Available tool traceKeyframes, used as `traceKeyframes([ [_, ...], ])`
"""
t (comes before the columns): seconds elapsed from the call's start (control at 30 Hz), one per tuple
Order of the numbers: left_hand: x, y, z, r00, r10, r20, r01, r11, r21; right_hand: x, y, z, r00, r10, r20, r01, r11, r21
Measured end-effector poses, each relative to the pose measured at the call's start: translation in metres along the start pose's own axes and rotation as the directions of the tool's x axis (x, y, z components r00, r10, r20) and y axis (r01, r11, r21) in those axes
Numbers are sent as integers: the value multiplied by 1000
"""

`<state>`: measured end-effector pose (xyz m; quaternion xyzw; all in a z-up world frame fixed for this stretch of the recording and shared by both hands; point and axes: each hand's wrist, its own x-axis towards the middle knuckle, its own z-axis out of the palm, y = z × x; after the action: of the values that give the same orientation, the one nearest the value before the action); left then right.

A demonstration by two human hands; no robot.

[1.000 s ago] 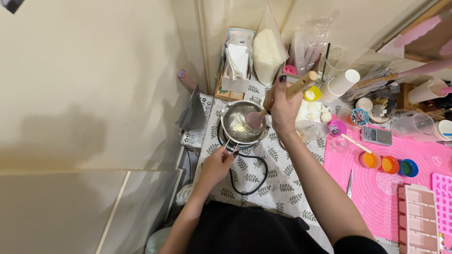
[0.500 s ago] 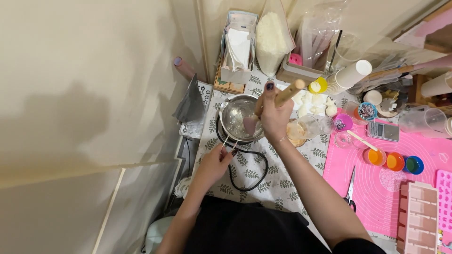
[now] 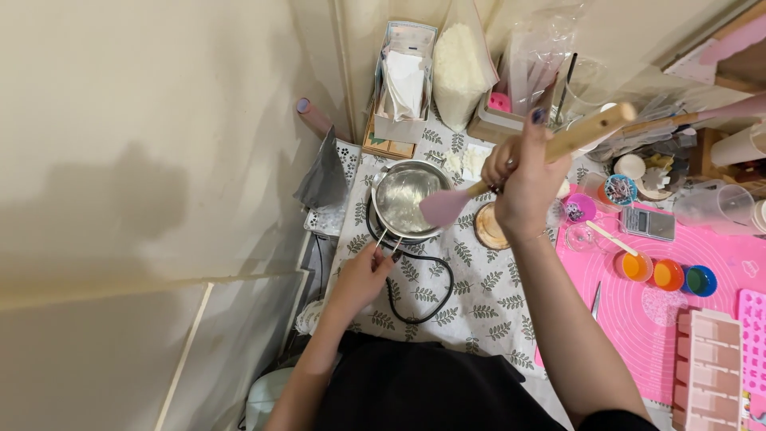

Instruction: Stirring liquid ingredients in a pot using a spatula at a workbench.

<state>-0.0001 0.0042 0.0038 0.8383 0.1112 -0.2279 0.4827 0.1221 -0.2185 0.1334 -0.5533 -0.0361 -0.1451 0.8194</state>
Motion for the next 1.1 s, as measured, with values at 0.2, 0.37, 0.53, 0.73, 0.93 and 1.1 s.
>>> traceKeyframes([
  [0.2, -2, 2, -2, 999, 36, -14, -36, 999, -19, 18, -6, 8, 995, -86, 53, 83, 995, 59],
  [0.37, -1, -3, 0, 998, 62, -26, -62, 998, 2, 14, 5, 31, 988, -125, 92, 129, 991, -43],
  [0.53, 1, -4, 3, 996, 81, -41, -82, 997, -9, 7, 22, 40, 985, -95, 145, 148, 898, -414],
  [0.73, 3, -4, 4, 1000, 19, -3, -18, 998, 64, 1, 29, 43, 990, -15, 141, 75, 899, -432],
  [0.93, 2, -3, 3, 1000, -18, -11, 18, 999, 43, -2, 42, 37, 993, 41, 113, -1, 943, -332],
  [1.1, 3, -3, 4, 1000, 1, -16, -1, 1000, 14, -5, 47, 30, 989, 126, 77, -108, 975, -196],
])
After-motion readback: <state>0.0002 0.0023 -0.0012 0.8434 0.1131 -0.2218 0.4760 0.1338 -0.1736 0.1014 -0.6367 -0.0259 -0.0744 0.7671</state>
